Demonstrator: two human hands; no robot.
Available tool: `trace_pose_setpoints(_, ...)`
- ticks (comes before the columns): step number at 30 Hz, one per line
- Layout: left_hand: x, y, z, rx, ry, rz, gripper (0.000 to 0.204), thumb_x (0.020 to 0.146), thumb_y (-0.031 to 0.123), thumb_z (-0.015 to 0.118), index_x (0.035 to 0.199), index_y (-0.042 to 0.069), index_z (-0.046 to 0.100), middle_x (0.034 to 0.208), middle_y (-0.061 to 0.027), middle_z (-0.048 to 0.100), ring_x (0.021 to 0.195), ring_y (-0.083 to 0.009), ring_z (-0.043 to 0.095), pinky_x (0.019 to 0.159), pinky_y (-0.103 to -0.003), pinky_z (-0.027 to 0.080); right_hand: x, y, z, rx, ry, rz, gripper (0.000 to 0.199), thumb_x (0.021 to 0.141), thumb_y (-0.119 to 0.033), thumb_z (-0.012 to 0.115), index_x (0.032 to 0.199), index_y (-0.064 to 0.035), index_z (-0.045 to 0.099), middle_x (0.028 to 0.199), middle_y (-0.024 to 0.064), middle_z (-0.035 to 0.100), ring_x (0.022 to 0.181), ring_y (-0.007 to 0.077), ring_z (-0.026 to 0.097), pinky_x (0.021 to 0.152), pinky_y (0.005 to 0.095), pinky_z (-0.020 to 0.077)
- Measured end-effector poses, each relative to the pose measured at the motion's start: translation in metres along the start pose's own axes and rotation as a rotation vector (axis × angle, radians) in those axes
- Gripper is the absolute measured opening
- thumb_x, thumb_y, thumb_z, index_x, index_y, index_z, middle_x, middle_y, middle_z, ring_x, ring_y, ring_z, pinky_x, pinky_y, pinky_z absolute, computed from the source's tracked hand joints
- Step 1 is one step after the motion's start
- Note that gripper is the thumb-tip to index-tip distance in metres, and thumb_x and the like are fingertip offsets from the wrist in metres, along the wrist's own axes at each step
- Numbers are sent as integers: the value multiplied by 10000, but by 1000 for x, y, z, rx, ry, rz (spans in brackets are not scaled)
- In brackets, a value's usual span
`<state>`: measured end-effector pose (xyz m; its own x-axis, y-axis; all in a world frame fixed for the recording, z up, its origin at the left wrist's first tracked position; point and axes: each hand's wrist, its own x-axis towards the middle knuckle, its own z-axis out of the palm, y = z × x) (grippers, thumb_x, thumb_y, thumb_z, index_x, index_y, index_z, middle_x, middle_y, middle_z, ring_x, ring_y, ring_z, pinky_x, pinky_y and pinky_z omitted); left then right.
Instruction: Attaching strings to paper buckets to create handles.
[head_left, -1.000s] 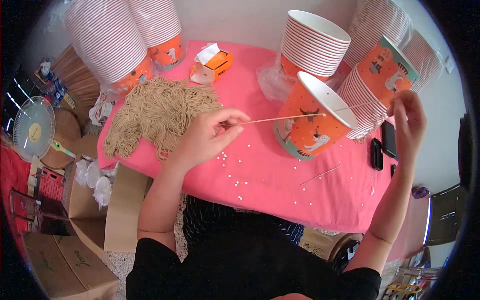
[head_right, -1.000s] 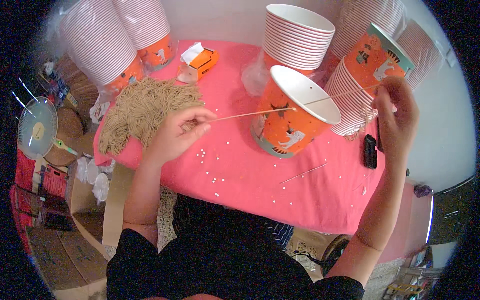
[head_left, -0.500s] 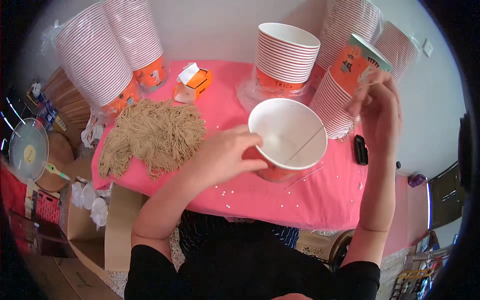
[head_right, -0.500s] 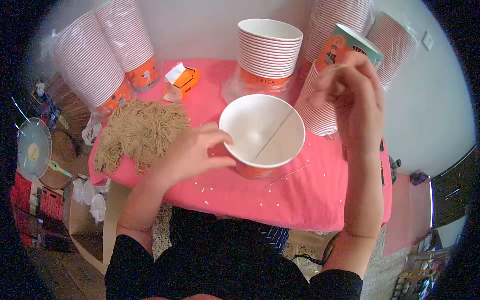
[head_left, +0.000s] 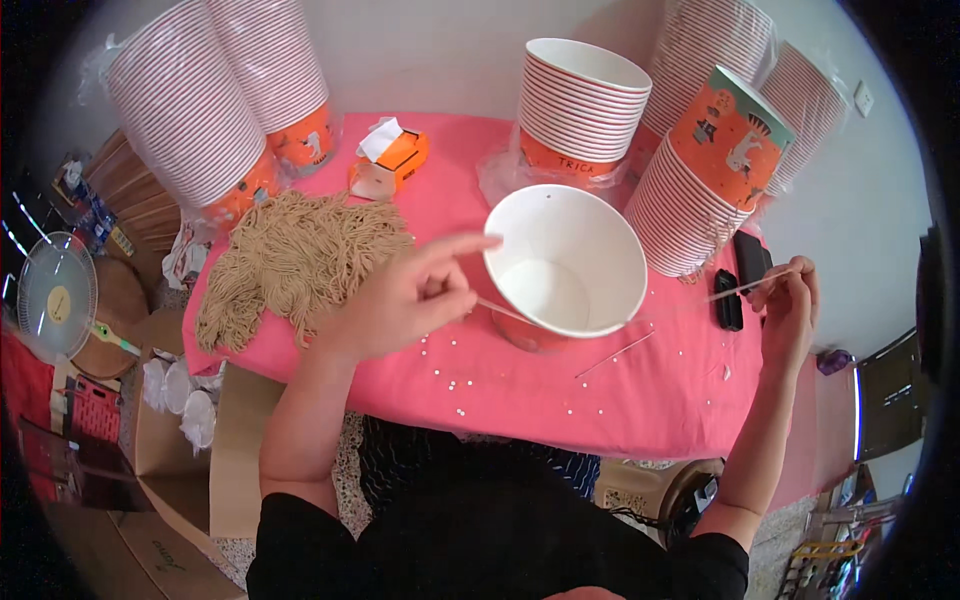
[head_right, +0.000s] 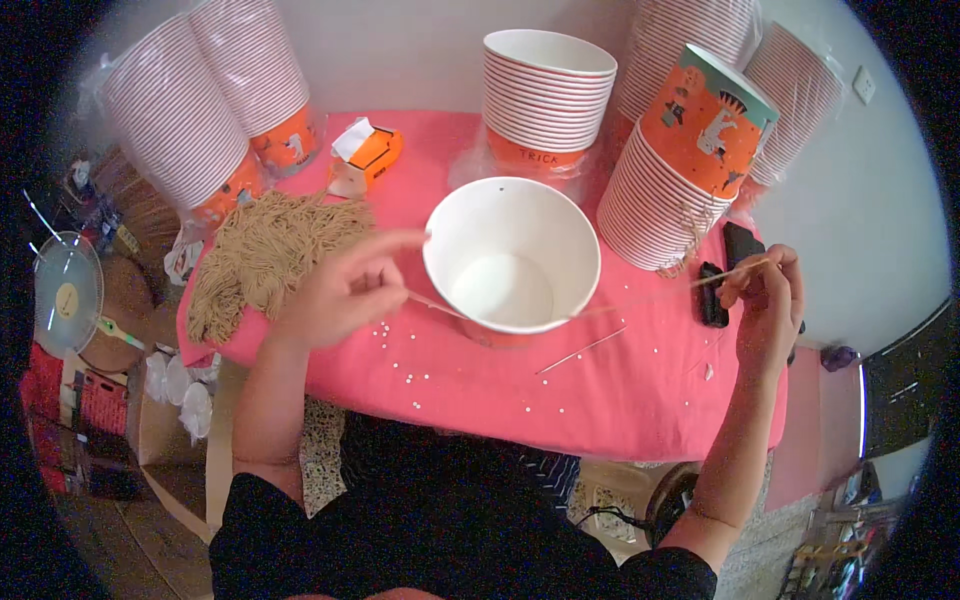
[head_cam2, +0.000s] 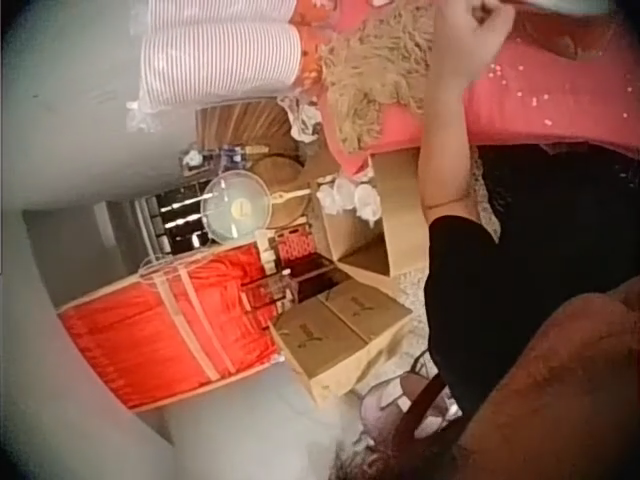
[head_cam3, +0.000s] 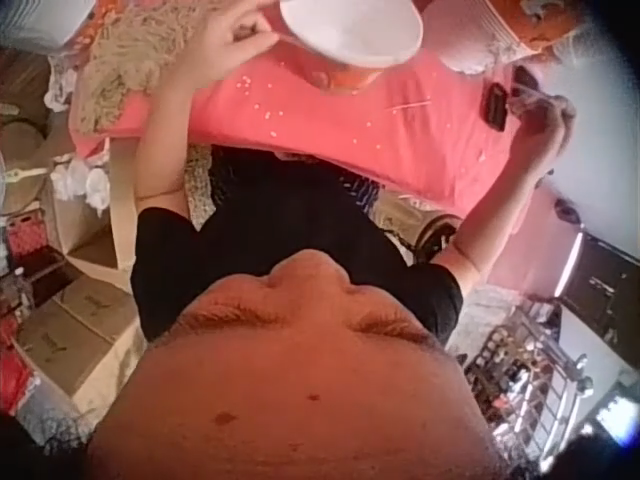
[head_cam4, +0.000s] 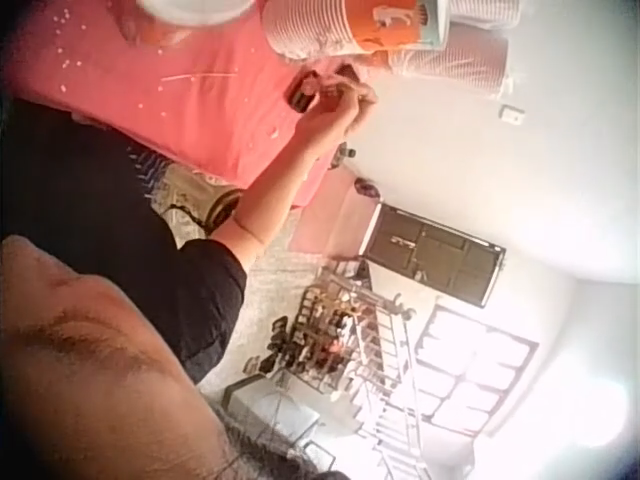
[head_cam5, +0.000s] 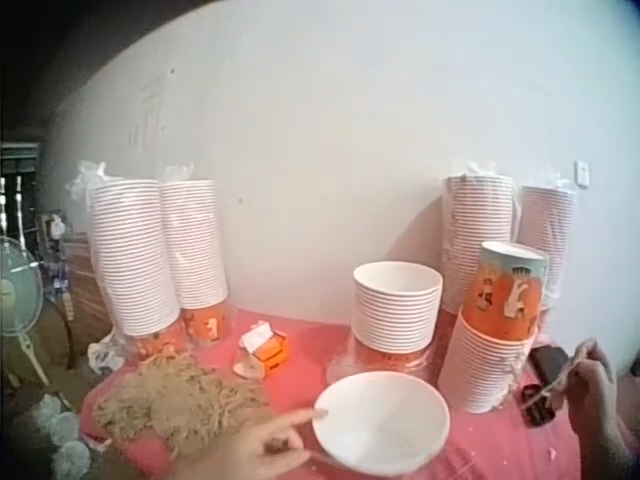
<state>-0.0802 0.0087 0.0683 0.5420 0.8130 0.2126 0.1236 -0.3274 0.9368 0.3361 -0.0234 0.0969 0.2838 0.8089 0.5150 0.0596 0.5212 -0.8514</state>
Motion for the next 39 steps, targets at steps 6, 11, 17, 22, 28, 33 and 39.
trace_pose_setpoints(6, -30, 2, 19, -295, -409, -6, 237, 891, -11, 525, 1107, -26, 624, 986, -101, 675, 881, -137, 645, 785, -261, 516, 14, 37, -30, -487, -55, 14, 62, 897, -70, 489, 868, -19, 508, 706, 58, 564, 583, 122, 542, 535, 260, 438)
trace_pose_setpoints(11, -36, 25, 39, -107, -299, 11, 256, 845, -38, 583, 1091, -4, 645, 1025, -97, 683, 951, -144, 648, 809, -253, 510, -18, 19, 20, -1016, -311, -292, 189, 775, -9, 616, 964, -10, 602, 882, 134, 613, 800, 289, 606, 725, 358, 489)
trace_pose_setpoints(17, -30, 18, 54, 259, -18, 323, 176, 785, -31, 667, 952, 22, 676, 947, -77, 677, 793, -118, 648, 639, -234, 500, -37, -14, 78, -769, -758, -409, 318, 637, -9, 761, 938, -39, 662, 935, 84, 573, 893, 251, 565, 737, 356, 468)
trace_pose_setpoints(22, -20, 17, 55, 194, 201, 375, 102, 781, -30, 666, 865, 24, 646, 878, -63, 618, 684, -72, 556, 596, -194, 449, -39, -9, 91, -684, -838, -448, 226, 666, 4, 740, 877, -34, 669, 857, 87, 574, 813, 253, 580, 679, 348, 472)
trace_pose_setpoints(28, -27, 21, 43, -328, 131, 96, 92, 893, 25, 555, 977, -11, 550, 875, -28, 601, 725, -27, 514, 619, -174, 418, -52, 5, 132, -548, -775, -456, 160, 707, 33, 698, 852, -21, 656, 818, 107, 587, 713, 258, 598, 601, 322, 477)
trace_pose_setpoints(33, -22, 22, 35, -114, 391, 100, 52, 893, 37, 585, 917, -10, 586, 749, 36, 569, 629, 8, 460, 553, -160, 361, -49, 7, 155, -250, -781, -186, 79, 807, 42, 626, 875, 1, 629, 787, 62, 610, 663, 115, 578, 572, 239, 453)
trace_pose_setpoints(39, -12, -2, 48, 79, 461, 113, 102, 874, 52, 619, 946, -13, 651, 601, 45, 547, 520, 6, 440, 452, -191, 323, -43, -10, 170, -231, -764, -132, 33, 837, -6, 601, 858, -17, 577, 663, 61, 570, 566, 114, 548, 518, 259, 439)
